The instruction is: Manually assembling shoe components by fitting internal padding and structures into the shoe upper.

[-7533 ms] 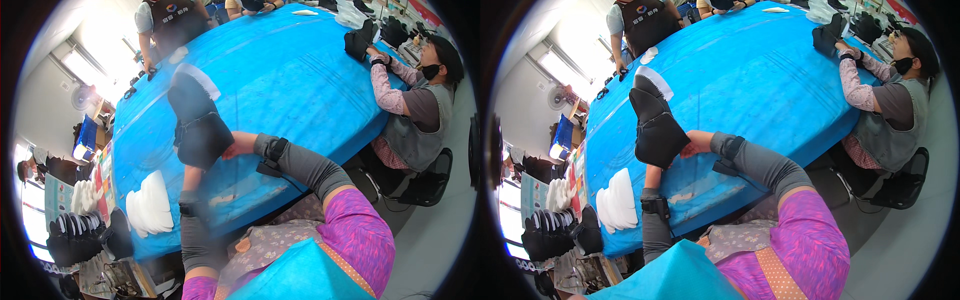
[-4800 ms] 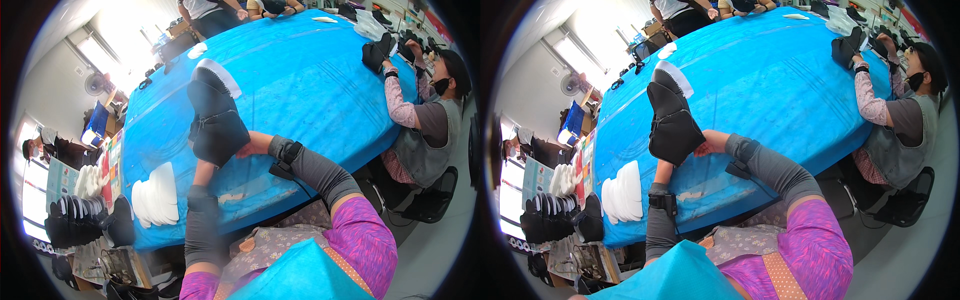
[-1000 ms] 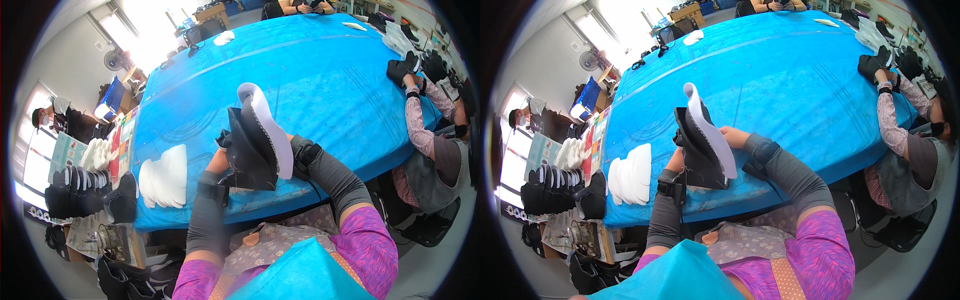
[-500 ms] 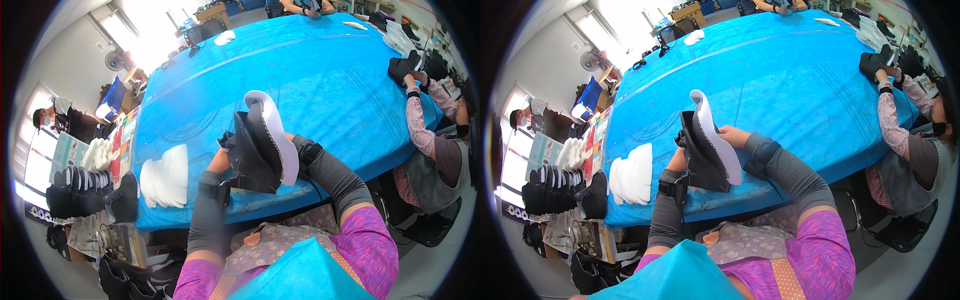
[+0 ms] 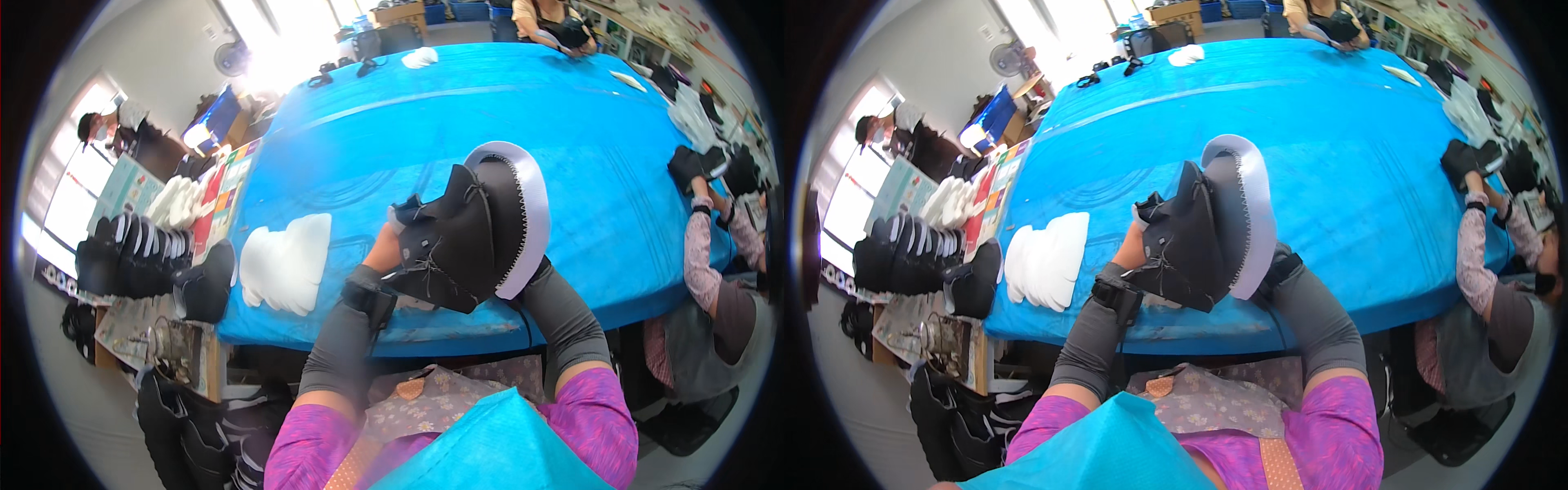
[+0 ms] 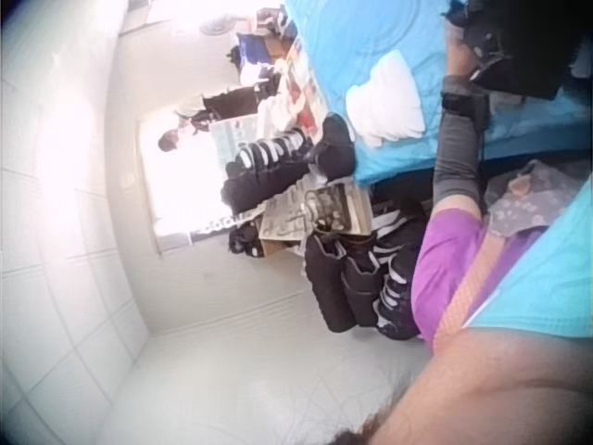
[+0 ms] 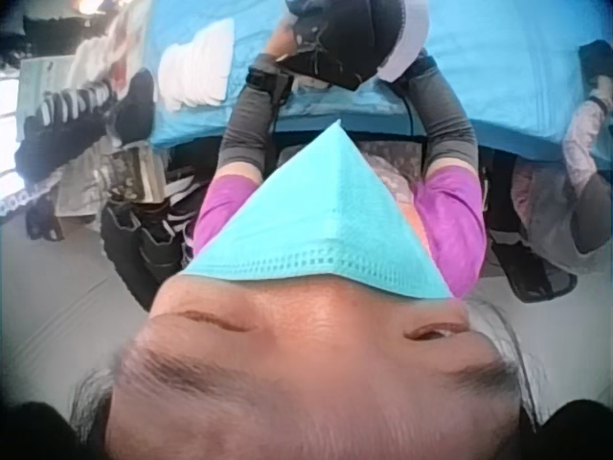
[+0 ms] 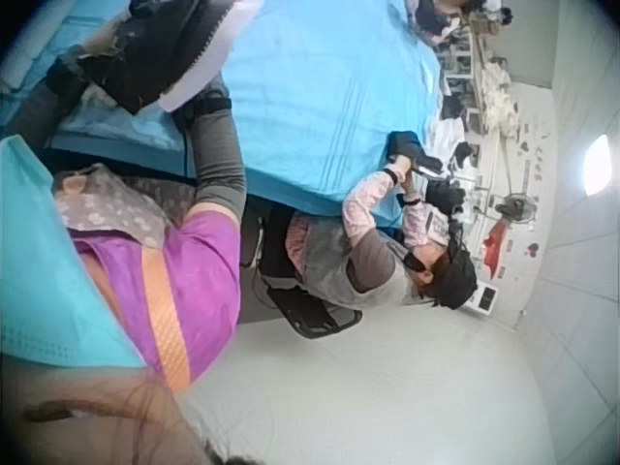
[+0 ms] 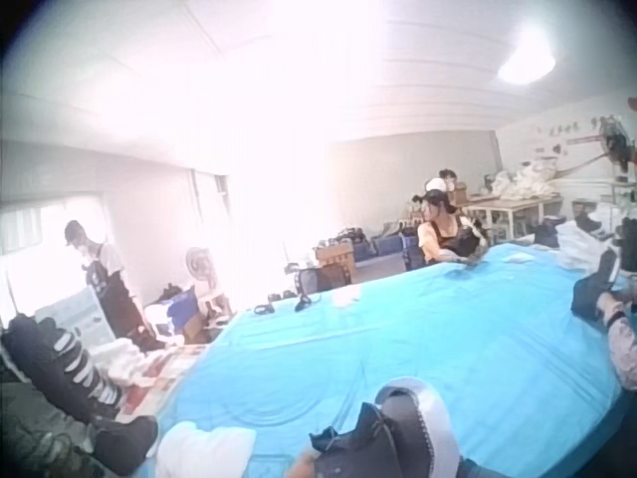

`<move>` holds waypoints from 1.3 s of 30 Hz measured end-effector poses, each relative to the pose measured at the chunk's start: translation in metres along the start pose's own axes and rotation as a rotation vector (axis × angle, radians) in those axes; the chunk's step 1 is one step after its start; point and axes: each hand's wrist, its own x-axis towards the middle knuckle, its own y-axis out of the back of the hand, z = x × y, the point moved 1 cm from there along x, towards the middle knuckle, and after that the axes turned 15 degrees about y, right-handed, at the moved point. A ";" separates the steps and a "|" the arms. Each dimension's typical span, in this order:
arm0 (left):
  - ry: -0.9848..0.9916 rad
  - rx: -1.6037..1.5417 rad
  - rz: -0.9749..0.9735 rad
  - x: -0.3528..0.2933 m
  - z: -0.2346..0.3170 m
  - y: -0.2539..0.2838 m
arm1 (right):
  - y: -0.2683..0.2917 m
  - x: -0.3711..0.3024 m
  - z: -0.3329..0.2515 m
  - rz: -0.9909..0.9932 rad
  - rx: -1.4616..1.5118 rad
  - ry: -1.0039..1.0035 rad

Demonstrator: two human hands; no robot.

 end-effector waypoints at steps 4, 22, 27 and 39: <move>-0.094 -0.012 0.065 0.000 -0.008 0.004 | -0.004 0.005 -0.006 -0.001 0.021 -0.011; -0.342 0.592 0.223 0.008 -0.050 0.031 | -0.016 0.013 -0.014 0.023 0.088 -0.043; -0.023 0.040 0.093 0.006 -0.029 0.017 | -0.009 0.010 -0.014 0.056 0.093 -0.045; -0.039 0.253 0.075 0.007 -0.017 0.017 | -0.009 0.015 -0.012 0.078 0.159 -0.024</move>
